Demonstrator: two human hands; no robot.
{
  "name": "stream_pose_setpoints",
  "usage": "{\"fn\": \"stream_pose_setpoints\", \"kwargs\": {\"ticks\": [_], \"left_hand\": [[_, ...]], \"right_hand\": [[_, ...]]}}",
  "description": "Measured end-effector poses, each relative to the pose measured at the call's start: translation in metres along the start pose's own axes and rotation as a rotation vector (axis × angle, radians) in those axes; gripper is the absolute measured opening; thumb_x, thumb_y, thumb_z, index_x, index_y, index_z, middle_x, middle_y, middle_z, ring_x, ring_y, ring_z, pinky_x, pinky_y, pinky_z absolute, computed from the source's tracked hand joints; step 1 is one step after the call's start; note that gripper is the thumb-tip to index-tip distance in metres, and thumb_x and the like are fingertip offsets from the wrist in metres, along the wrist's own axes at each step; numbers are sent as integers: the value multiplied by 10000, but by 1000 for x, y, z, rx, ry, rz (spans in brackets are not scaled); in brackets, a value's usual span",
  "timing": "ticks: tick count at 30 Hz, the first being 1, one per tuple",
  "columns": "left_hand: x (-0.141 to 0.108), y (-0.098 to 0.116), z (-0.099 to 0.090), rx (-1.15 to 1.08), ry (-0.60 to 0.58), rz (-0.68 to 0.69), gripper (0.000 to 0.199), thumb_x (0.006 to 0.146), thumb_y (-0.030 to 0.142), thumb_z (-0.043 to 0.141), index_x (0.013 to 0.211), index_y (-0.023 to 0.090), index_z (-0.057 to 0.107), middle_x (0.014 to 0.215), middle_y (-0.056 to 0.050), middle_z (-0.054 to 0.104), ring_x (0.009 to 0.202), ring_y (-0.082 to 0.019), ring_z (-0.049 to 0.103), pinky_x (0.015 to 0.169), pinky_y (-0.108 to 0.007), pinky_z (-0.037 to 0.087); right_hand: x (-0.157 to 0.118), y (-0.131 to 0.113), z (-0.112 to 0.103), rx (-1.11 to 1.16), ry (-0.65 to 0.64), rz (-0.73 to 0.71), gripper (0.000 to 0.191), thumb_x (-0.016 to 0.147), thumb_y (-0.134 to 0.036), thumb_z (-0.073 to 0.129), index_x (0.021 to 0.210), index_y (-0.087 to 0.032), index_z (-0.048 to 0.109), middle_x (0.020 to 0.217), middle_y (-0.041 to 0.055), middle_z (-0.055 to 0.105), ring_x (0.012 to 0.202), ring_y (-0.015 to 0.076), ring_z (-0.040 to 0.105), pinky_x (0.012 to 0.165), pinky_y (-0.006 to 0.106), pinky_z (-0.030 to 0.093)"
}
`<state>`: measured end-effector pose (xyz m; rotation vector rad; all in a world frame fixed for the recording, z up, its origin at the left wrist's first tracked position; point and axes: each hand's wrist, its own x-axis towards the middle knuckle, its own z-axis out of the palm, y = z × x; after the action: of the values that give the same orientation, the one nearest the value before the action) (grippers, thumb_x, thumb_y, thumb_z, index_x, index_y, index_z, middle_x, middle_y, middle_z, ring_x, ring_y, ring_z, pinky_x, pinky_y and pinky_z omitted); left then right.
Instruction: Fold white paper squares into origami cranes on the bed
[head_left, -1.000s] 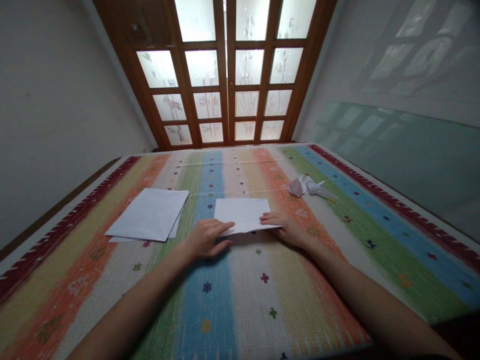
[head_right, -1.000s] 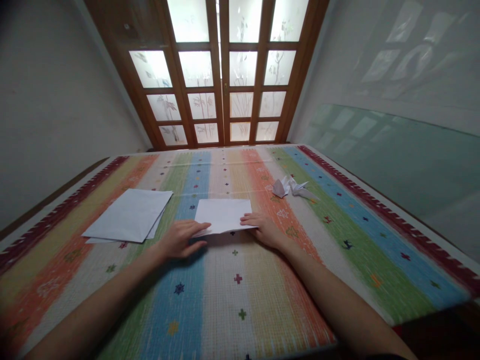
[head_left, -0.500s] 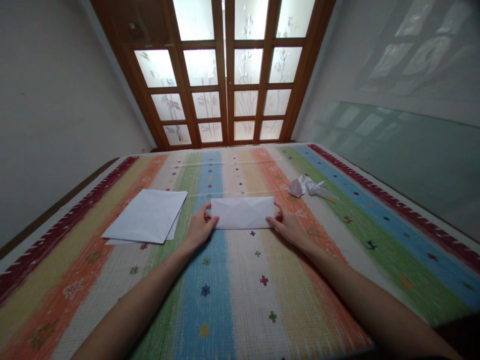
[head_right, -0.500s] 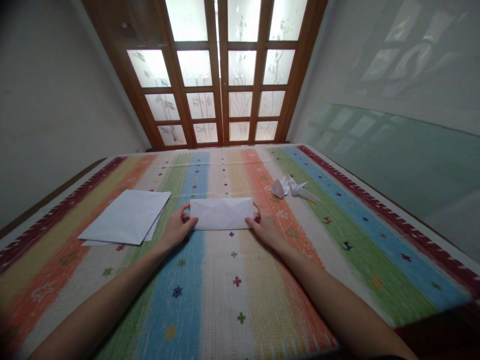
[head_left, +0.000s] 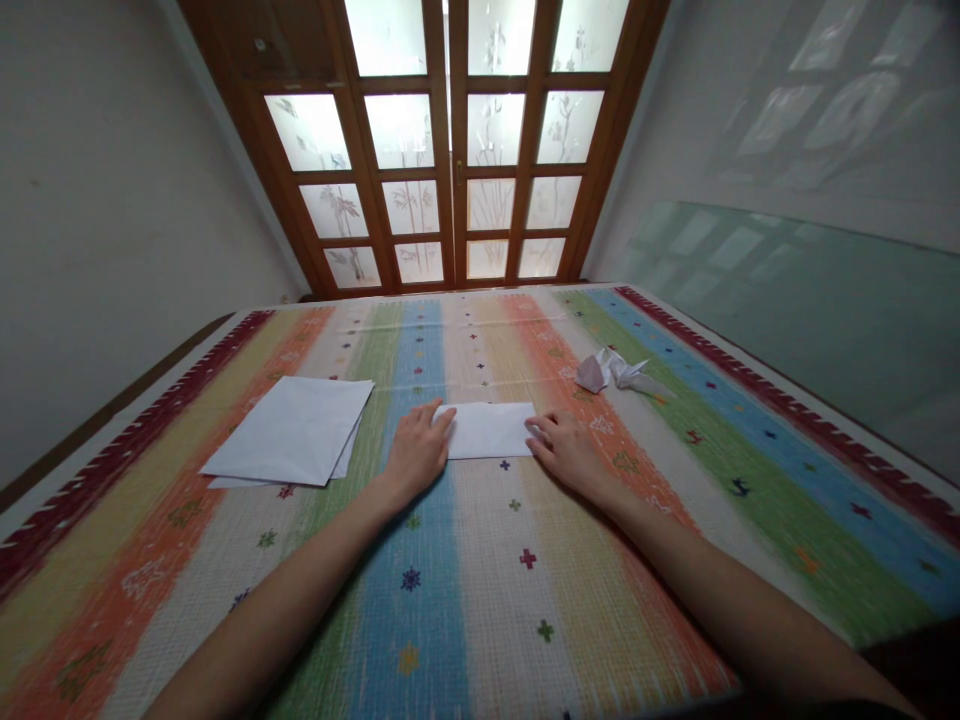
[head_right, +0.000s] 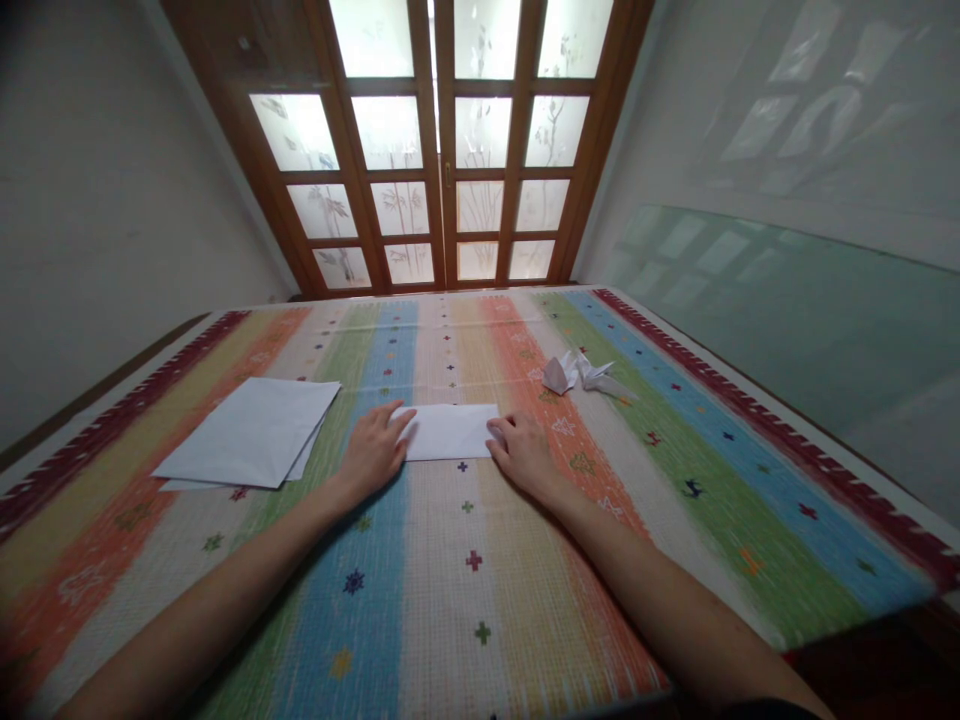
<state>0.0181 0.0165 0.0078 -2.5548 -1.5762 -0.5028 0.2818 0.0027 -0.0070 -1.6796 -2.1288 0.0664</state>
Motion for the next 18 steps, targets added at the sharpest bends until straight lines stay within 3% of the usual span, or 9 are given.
{"fn": "stream_pose_setpoints", "kwargs": {"ticks": [3, 8, 18], "left_hand": [[8, 10, 6, 7, -139, 181, 418, 935, 287, 422, 1340, 207, 489, 1474, -125, 409, 1365, -313, 341, 1091, -511, 284], [24, 17, 16, -55, -350, 211, 543, 959, 483, 346, 1449, 249, 360, 1545, -109, 300, 1421, -353, 236, 1107, -615, 184], [22, 15, 20, -103, -331, 155, 574, 932, 541, 376, 1444, 282, 375, 1547, -105, 295, 1428, -359, 217, 1114, -629, 130]], "right_hand": [[0, 1, 2, 9, 0, -50, 237, 878, -263, 550, 1056, -204, 695, 1102, 118, 615, 1044, 268, 543, 915, 418, 418], [0, 6, 6, 77, -4, -115, 250, 888, -253, 530, 1069, -214, 698, 1149, 114, 617, 1072, 257, 550, 971, 446, 410], [-2, 3, 6, 134, -32, -121, 320, 890, -323, 531, 1174, -226, 641, 1271, 116, 582, 1183, 271, 526, 1028, 469, 397]]}}
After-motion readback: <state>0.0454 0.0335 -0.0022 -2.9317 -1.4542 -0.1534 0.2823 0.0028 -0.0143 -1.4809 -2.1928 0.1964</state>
